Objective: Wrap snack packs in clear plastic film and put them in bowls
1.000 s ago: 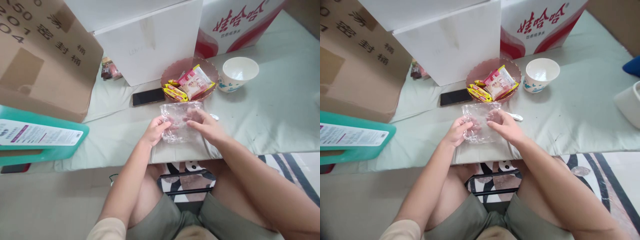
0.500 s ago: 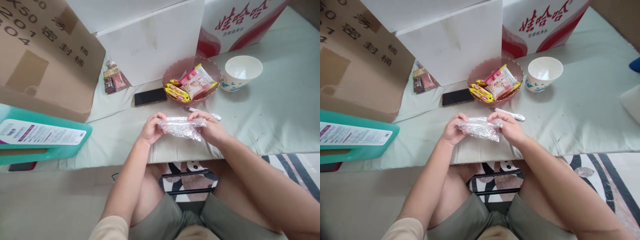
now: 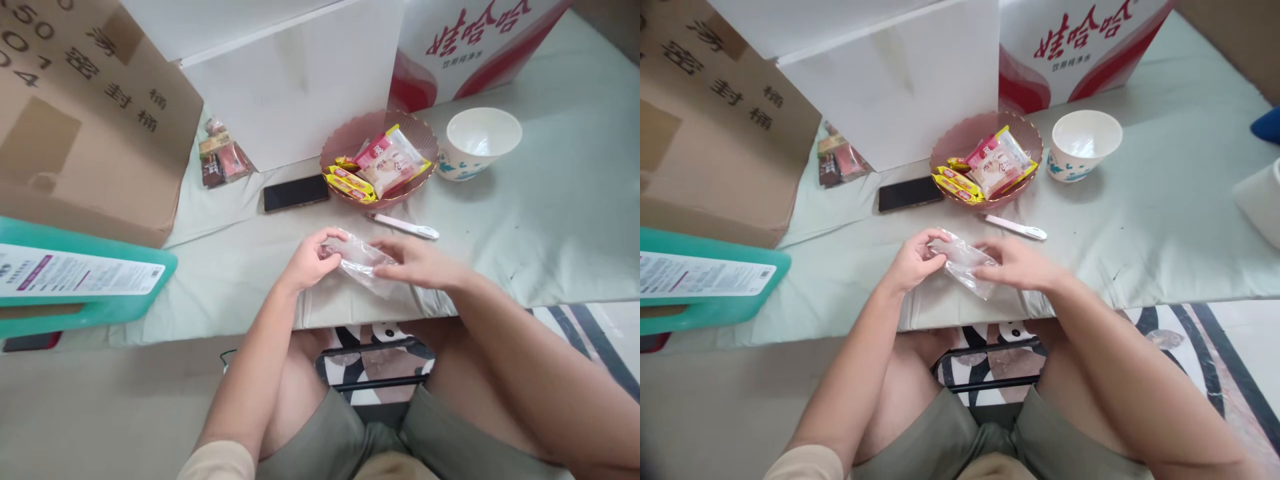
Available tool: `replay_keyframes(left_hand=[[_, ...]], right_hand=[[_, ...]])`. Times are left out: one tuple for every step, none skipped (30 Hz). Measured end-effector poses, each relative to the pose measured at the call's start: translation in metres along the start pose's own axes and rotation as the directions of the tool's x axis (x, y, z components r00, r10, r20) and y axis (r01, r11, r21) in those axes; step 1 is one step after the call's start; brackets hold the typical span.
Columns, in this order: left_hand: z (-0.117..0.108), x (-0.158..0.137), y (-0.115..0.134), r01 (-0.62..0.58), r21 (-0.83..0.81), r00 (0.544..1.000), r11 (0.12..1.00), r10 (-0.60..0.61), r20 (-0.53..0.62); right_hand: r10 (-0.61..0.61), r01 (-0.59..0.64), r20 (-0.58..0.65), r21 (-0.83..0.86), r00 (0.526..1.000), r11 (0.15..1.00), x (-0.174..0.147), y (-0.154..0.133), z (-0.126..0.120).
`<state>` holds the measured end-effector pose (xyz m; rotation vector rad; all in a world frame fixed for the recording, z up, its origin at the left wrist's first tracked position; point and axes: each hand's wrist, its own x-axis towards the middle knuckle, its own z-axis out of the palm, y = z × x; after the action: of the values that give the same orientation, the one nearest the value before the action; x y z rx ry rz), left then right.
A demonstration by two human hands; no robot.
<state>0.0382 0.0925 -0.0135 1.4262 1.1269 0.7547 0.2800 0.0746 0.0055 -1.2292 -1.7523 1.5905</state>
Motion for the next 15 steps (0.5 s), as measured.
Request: replay_keyframes(left_hand=[[-0.001,0.000,0.000,-0.035,0.049,0.996,0.998,0.039,-0.080],[-0.002,-0.001,0.001,-0.080,0.122,0.976,0.989,0.102,-0.193],[-0.001,-0.003,0.003,-0.126,0.218,0.932,0.968,0.191,-0.307],[0.000,-0.006,0.006,-0.168,0.323,0.877,0.931,0.291,-0.382],[0.002,-0.009,0.009,-0.201,0.416,0.833,0.887,0.378,-0.403],[0.006,-0.014,0.013,-0.228,0.477,0.821,0.849,0.431,-0.374],[0.011,-0.018,0.016,-0.249,0.496,0.846,0.832,0.435,-0.307],[0.017,-0.021,0.019,-0.255,0.471,0.893,0.844,0.392,-0.221],[0.022,-0.023,0.020,-0.238,0.414,0.939,0.878,0.318,-0.134],[0.026,-0.024,0.020,-0.199,0.339,0.970,0.919,0.233,-0.063],[0.029,-0.025,0.019,-0.142,0.262,0.988,0.955,0.152,-0.018],[0.030,-0.024,0.017,-0.082,0.193,0.996,0.978,0.084,-0.005],[0.028,-0.024,0.014,-0.028,0.139,0.999,0.990,0.033,-0.030],[0.024,-0.023,0.011,0.013,0.099,0.996,0.995,-0.004,-0.091],[0.019,-0.023,0.009,0.044,0.064,0.984,0.997,-0.032,-0.178]], right_hand=[[0.027,-0.023,0.071,-0.067,0.997,0.998,0.001,-0.001,0.004],[0.045,-0.033,0.101,-0.119,0.994,0.992,0.001,-0.002,0.008],[0.048,-0.033,0.097,-0.147,0.994,0.989,0.002,-0.003,0.011],[0.037,-0.025,0.073,-0.149,0.997,0.989,0.002,-0.003,0.015],[0.016,-0.009,0.049,-0.138,0.999,0.990,0.002,-0.004,0.017],[-0.012,0.017,0.039,-0.121,0.999,0.992,0.002,-0.004,0.019],[-0.047,0.050,0.043,-0.090,0.998,0.995,0.002,-0.004,0.021],[-0.085,0.087,0.055,-0.043,0.995,0.995,0.002,-0.004,0.022],[-0.124,0.123,0.062,0.013,0.990,0.992,0.002,-0.004,0.023],[-0.161,0.156,0.064,0.069,0.985,0.985,0.002,-0.005,0.024],[-0.195,0.187,0.060,0.115,0.979,0.976,0.002,-0.006,0.025],[-0.222,0.213,0.050,0.145,0.974,0.966,0.002,-0.006,0.025],[-0.236,0.229,0.030,0.157,0.971,0.961,0.003,-0.007,0.025],[-0.230,0.227,0.002,0.155,0.973,0.962,0.004,-0.008,0.024],[-0.198,0.201,-0.034,0.149,0.980,0.968,0.004,-0.008,0.023]])
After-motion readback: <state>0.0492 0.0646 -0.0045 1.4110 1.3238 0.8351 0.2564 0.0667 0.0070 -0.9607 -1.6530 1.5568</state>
